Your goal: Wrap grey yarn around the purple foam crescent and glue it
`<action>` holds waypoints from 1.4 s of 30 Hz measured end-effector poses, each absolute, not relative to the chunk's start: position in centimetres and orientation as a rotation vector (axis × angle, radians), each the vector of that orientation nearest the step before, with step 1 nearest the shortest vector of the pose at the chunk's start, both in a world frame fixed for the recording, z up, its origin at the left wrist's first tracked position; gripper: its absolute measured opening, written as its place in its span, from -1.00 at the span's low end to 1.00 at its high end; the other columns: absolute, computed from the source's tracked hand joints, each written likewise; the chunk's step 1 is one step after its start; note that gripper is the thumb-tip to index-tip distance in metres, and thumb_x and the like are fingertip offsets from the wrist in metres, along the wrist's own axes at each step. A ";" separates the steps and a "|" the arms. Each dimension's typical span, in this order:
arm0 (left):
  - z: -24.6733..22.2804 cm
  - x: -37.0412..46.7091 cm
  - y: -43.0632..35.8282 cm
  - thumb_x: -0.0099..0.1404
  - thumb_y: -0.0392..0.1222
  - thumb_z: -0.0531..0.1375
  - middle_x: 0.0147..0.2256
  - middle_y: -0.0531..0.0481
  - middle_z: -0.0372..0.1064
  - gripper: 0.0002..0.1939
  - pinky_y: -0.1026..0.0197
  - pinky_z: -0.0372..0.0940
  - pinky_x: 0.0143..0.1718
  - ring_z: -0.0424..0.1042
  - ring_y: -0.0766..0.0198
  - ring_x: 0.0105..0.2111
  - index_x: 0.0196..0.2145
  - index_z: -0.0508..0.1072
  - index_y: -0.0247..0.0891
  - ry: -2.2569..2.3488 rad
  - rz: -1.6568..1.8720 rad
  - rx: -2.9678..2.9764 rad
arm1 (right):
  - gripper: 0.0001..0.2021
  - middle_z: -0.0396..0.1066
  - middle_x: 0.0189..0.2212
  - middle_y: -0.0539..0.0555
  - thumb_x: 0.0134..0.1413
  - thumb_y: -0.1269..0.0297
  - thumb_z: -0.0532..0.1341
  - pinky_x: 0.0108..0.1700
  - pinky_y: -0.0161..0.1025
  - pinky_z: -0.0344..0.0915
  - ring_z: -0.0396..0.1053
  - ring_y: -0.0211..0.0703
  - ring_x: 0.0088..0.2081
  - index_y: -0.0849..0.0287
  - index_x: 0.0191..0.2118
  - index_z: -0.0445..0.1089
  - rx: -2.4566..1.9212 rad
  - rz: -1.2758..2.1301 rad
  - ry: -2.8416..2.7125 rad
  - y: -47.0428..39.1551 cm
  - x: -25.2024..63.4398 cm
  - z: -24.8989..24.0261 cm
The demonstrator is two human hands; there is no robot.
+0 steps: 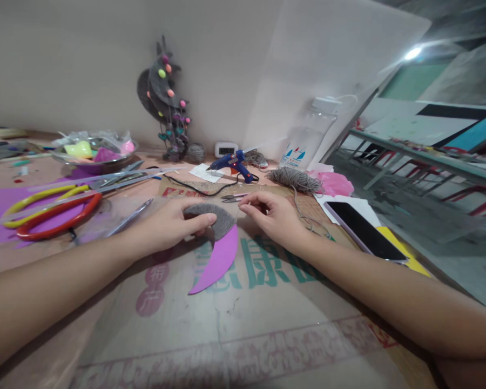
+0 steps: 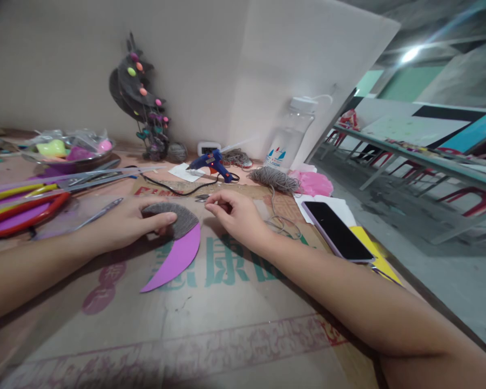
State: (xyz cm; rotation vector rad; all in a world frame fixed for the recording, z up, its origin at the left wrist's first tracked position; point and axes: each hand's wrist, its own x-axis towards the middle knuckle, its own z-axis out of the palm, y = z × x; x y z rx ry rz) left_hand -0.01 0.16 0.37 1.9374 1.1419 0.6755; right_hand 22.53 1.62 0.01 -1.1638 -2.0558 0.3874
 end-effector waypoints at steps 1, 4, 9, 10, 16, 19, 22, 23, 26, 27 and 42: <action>0.3 0.0 0.2 0.25 0.00 0.09 -0.56 0.11 0.33 -0.71 0.38 0.15 -0.60 0.30 0.40 -0.59 -0.47 0.37 -0.25 1.139 0.668 1.925 | -0.86 0.30 -0.60 -0.06 0.08 0.27 0.20 -0.52 -0.37 0.08 0.14 -0.36 -0.57 0.23 -0.34 0.45 -1.178 0.403 -2.050 1.6 22.5 0.0; 0.0 -0.2 0.4 0.22 0.06 0.11 -0.56 0.10 0.32 -0.69 0.38 0.12 -0.62 0.28 0.39 -0.60 -0.45 0.36 -0.25 1.147 0.672 1.855 | -0.85 0.34 -0.55 -0.03 0.09 0.27 0.18 -0.49 -0.36 0.13 0.18 -0.35 -0.55 0.22 -0.33 0.45 -1.224 0.482 -2.043 1.9 22.6 -0.2; -0.2 -0.3 0.5 0.20 0.10 0.12 -0.61 0.13 0.19 -0.63 0.38 0.05 -0.65 0.16 0.43 -0.65 -0.53 0.30 -0.27 1.181 0.825 1.671 | -0.69 0.33 -0.14 0.04 0.10 0.31 0.14 -0.52 -0.37 0.20 0.22 -0.39 -0.52 0.09 -0.01 0.24 -1.110 0.708 -1.822 2.6 23.0 -0.5; -0.1 -0.3 0.5 0.20 0.10 0.11 -0.62 0.13 0.18 -0.62 0.37 0.02 -0.66 0.14 0.44 -0.65 -0.54 0.28 -0.27 1.201 0.845 1.664 | -0.71 0.30 -0.14 0.04 0.11 0.27 0.14 -0.53 -0.37 0.21 0.22 -0.39 -0.52 0.07 -0.02 0.20 -1.059 0.730 -1.743 2.7 23.1 -0.4; 0.5 -0.1 0.4 0.22 0.09 0.10 -0.63 0.12 0.17 -0.61 0.37 -0.01 -0.65 0.11 0.44 -0.65 -0.58 0.24 -0.28 1.269 0.917 1.641 | -0.69 0.21 -0.62 -0.08 0.17 0.07 0.08 -0.54 -0.38 0.12 0.15 -0.37 -0.59 0.20 -0.43 0.31 -1.165 0.794 -1.832 1.1 22.8 0.6; 0.5 0.0 0.2 0.22 0.11 0.09 -0.63 0.13 0.15 -0.59 0.38 -0.03 -0.67 0.08 0.45 -0.66 -0.56 0.24 -0.27 1.276 0.911 1.630 | -0.66 0.31 -0.58 -0.04 0.17 0.06 0.07 -0.54 -0.39 0.11 0.18 -0.38 -0.58 0.22 -0.42 0.39 -1.175 0.932 -1.983 0.5 22.2 0.9; 0.4 -0.1 0.1 0.22 0.13 0.09 -0.63 0.15 0.12 -0.59 0.39 -0.01 -0.67 0.08 0.46 -0.67 -0.56 0.23 -0.27 1.265 0.900 1.660 | -0.71 0.31 -0.54 -0.05 0.13 0.08 0.12 -0.54 -0.40 0.13 0.16 -0.39 -0.57 0.21 -0.34 0.43 -1.144 1.169 -1.997 0.3 21.6 1.0; 0.2 -0.1 0.1 0.21 0.13 0.10 -0.63 0.15 0.12 -0.59 0.38 0.01 -0.67 0.10 0.45 -0.66 -0.55 0.24 -0.26 1.258 0.899 1.673 | -0.73 0.28 -0.55 -0.07 0.11 0.09 0.14 -0.55 -0.40 0.13 0.15 -0.40 -0.58 0.20 -0.31 0.42 -1.134 1.261 -1.953 0.2 21.4 1.0; -0.1 0.0 0.0 0.19 0.15 0.11 -0.60 0.13 0.18 -0.63 0.37 0.07 -0.65 0.16 0.40 -0.64 -0.48 0.30 -0.24 1.267 0.913 1.709 | -0.77 0.23 -0.57 -0.09 0.05 0.12 0.20 -0.56 -0.42 0.12 0.13 -0.41 -0.58 0.19 -0.32 0.41 -1.101 1.450 -1.788 0.0 21.0 0.9; -0.2 0.0 0.0 0.19 0.15 0.12 -0.58 0.13 0.21 -0.64 0.36 0.08 -0.65 0.18 0.39 -0.63 -0.44 0.33 -0.23 1.276 0.920 1.729 | -0.78 0.23 -0.57 -0.09 0.04 0.12 0.21 -0.57 -0.42 0.10 0.13 -0.42 -0.59 0.19 -0.34 0.40 -1.099 1.481 -1.745 -0.1 20.9 0.8; -0.1 0.2 -0.4 0.19 0.11 0.11 -0.41 0.00 0.48 -0.66 0.28 0.23 -0.47 0.41 0.20 -0.42 -0.35 0.45 -0.22 1.334 0.873 1.994 | -0.75 0.12 -0.73 -0.18 -0.01 0.09 0.24 -0.70 -0.40 -0.06 0.01 -0.43 -0.72 0.16 -0.47 0.29 -1.133 1.519 -1.589 -0.5 20.7 -0.1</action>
